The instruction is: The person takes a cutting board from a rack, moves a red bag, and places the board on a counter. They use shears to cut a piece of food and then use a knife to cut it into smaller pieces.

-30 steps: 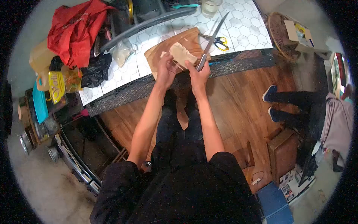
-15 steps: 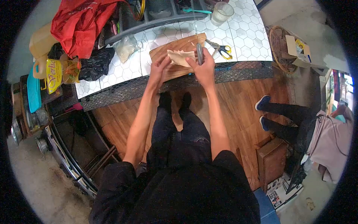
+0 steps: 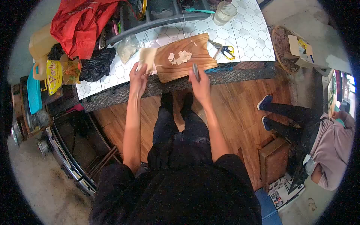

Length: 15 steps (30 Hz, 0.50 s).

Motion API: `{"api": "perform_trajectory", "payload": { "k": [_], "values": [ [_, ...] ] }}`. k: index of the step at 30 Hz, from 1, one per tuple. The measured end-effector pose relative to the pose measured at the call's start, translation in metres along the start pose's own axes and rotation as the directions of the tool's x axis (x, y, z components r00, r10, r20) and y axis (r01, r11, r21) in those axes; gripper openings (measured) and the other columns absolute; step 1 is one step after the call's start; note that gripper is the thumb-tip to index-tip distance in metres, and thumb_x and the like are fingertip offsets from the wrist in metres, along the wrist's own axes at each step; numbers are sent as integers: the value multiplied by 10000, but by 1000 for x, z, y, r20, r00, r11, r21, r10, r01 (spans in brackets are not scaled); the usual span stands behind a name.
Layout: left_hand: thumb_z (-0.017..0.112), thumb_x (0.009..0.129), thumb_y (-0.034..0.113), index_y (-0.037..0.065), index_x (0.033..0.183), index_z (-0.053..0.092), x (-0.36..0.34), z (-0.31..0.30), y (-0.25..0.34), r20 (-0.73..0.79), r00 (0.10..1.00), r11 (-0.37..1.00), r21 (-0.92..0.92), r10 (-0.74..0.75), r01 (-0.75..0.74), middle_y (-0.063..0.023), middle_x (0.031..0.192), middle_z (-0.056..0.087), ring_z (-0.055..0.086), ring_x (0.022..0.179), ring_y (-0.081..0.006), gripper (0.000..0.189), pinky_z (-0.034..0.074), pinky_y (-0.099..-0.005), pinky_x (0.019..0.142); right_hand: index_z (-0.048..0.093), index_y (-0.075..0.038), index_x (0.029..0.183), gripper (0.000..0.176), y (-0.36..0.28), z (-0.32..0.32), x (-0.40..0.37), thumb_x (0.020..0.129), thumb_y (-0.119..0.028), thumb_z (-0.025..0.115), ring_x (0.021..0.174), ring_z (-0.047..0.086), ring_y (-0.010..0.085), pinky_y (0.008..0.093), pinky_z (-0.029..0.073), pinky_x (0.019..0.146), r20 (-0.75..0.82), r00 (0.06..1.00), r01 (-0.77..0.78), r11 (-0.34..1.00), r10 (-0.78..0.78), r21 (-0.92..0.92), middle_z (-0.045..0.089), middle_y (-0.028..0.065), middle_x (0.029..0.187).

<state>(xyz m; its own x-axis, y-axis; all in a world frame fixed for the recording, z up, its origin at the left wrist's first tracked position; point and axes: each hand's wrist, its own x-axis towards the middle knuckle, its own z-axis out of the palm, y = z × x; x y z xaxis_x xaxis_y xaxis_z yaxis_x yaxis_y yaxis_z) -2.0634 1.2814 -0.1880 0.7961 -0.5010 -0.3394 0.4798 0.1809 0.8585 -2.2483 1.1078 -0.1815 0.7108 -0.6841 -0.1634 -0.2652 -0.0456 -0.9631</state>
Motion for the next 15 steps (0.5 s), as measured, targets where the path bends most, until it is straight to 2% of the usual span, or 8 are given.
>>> {"api": "perform_trajectory", "payload": {
  "k": [1,2,3,7,9,12,13,15],
  "values": [
    [674,898,58,-7,1176,548,-8,-5,1,-92,996,991,-133,-11,-1,-92,997,674,654,891,-162,311,532,-287,756,544,-29,844,312,1,5,-15,1001,-297,529,619,470,64,260,384,563,37,996,-81,991,77,110,517,-2,649],
    [658,896,15,-2,1258,460,-15,-10,1,-147,987,982,-187,-59,31,-107,1077,649,648,964,-187,414,540,-330,801,549,-29,858,309,10,10,-29,1005,-301,522,607,464,67,262,381,553,89,979,-190,975,181,112,510,-6,641],
    [658,896,15,-2,1258,460,-20,-15,1,-152,986,982,-187,-60,31,-107,1077,649,648,964,-187,414,540,-330,801,554,-30,873,308,21,15,-40,1008,-304,515,594,458,69,263,379,543,140,949,-297,949,281,108,503,-10,633],
    [659,884,-10,-17,1354,370,-32,-31,-5,-209,976,975,-224,-54,6,-111,1122,620,614,1045,-182,551,529,-340,888,580,-16,905,308,26,36,-69,1004,-300,509,572,454,83,281,369,521,334,872,-401,914,358,65,502,1,622],
    [684,884,52,-66,1439,235,-33,-41,-10,-180,982,989,-146,-56,29,-139,1246,564,602,1094,-220,723,494,-365,968,610,-8,938,317,32,42,-74,1004,-299,505,570,459,83,280,370,522,318,855,-432,902,410,-2,495,1,617],
    [675,880,29,-70,1388,311,-33,-40,-10,-100,993,987,-158,-58,41,-132,1205,587,607,1079,-206,633,507,-344,942,639,-7,983,330,45,38,-72,1003,-309,507,565,459,82,282,370,518,225,875,-457,885,429,86,487,-3,614],
    [675,880,29,-70,1388,311,-34,-35,-8,-103,993,986,-161,-56,39,-132,1205,587,607,1079,-206,633,507,-344,942,648,-6,1014,348,45,32,-70,1003,-322,503,562,456,82,283,368,513,188,892,-427,903,412,46,484,-5,615],
    [628,880,-48,-43,1280,466,-36,-23,-7,-130,989,989,-140,-63,44,-116,1129,642,633,1001,-152,431,517,-272,878,646,-1,1014,357,46,20,-63,1004,-326,499,559,452,83,280,363,511,162,902,-412,910,401,39,487,-6,614]
  ]
}}
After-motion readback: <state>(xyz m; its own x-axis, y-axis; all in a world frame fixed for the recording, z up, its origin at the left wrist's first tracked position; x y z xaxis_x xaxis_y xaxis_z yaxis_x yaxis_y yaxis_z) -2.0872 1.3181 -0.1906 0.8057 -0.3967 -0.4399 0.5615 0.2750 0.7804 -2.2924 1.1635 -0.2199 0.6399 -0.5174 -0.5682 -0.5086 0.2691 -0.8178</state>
